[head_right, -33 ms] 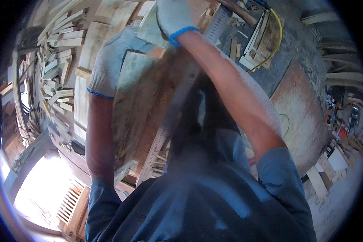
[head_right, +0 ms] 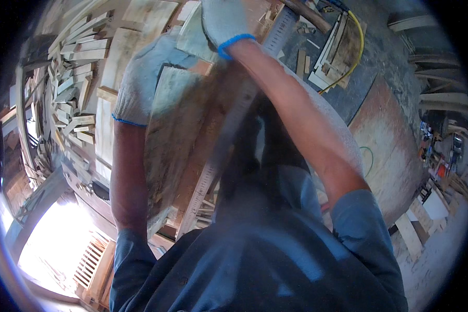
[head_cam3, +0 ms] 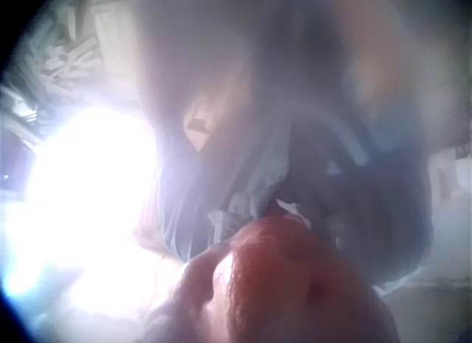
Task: The person assembles wooden frames by placing small wooden pieces into rectangular cutouts on a larger board, then securing them with a pneumatic nail gun. The person repeatedly picks up pieces, aligns them, and nails them in place.
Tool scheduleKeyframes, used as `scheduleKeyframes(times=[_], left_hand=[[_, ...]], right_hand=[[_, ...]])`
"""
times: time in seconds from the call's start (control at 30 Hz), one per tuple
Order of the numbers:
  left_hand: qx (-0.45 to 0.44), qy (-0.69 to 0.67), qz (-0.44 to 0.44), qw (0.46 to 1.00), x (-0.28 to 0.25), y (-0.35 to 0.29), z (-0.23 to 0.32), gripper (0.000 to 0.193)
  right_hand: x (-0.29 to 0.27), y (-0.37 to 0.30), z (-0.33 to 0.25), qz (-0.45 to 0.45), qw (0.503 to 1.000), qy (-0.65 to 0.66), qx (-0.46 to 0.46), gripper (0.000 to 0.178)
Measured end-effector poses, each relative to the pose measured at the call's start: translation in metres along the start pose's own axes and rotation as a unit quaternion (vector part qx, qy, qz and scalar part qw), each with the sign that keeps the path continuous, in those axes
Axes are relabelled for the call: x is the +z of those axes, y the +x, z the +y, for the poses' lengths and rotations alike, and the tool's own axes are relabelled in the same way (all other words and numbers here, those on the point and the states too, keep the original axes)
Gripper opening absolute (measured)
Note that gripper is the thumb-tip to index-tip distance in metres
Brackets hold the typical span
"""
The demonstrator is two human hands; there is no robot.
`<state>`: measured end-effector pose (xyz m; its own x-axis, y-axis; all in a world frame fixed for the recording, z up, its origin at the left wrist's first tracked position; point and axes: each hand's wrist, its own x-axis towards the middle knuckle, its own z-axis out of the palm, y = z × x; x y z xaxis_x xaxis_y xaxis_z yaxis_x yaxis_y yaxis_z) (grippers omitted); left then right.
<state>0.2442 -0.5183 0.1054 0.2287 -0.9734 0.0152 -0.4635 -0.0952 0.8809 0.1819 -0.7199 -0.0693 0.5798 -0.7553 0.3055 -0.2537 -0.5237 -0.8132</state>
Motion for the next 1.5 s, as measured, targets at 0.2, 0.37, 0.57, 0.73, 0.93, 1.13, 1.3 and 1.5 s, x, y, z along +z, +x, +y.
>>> scheduleKeyframes(times=[0.2,0.37,0.57,0.73,0.93,1.13,1.3,1.5], left_hand=[[-0.026,-0.003,0.025,0.999,0.003,0.000,0.001,0.034],[-0.119,-0.108,0.070,0.985,0.016,0.005,0.019,0.026],[-0.059,-0.130,0.064,0.988,0.017,-0.002,-0.003,0.030],[-0.011,-0.168,0.071,0.983,0.022,-0.003,-0.020,0.030],[-0.088,-0.093,0.076,0.989,0.021,0.002,0.011,0.024],[-0.103,-0.121,0.075,0.985,0.019,0.004,0.006,0.025],[-0.118,-0.124,0.082,0.982,0.018,0.008,0.006,0.028],[-0.064,-0.021,0.087,0.994,0.025,0.010,0.007,0.031]], right_hand=[[-0.001,-0.003,-0.005,0.033,0.999,0.004,0.001,0.048],[-0.009,-0.002,-0.015,0.033,0.999,0.036,0.024,0.048],[-0.011,0.000,-0.028,0.029,0.997,0.065,0.038,0.049],[-0.013,0.000,-0.026,0.045,0.996,0.075,0.036,0.046],[-0.017,-0.001,-0.030,0.061,0.990,0.117,0.054,0.045],[-0.023,0.000,-0.034,0.006,0.994,0.068,0.080,0.049],[-0.016,0.000,-0.036,0.006,0.999,0.027,0.040,0.049],[-0.007,-0.010,-0.009,-0.112,0.976,-0.187,0.015,0.050]])
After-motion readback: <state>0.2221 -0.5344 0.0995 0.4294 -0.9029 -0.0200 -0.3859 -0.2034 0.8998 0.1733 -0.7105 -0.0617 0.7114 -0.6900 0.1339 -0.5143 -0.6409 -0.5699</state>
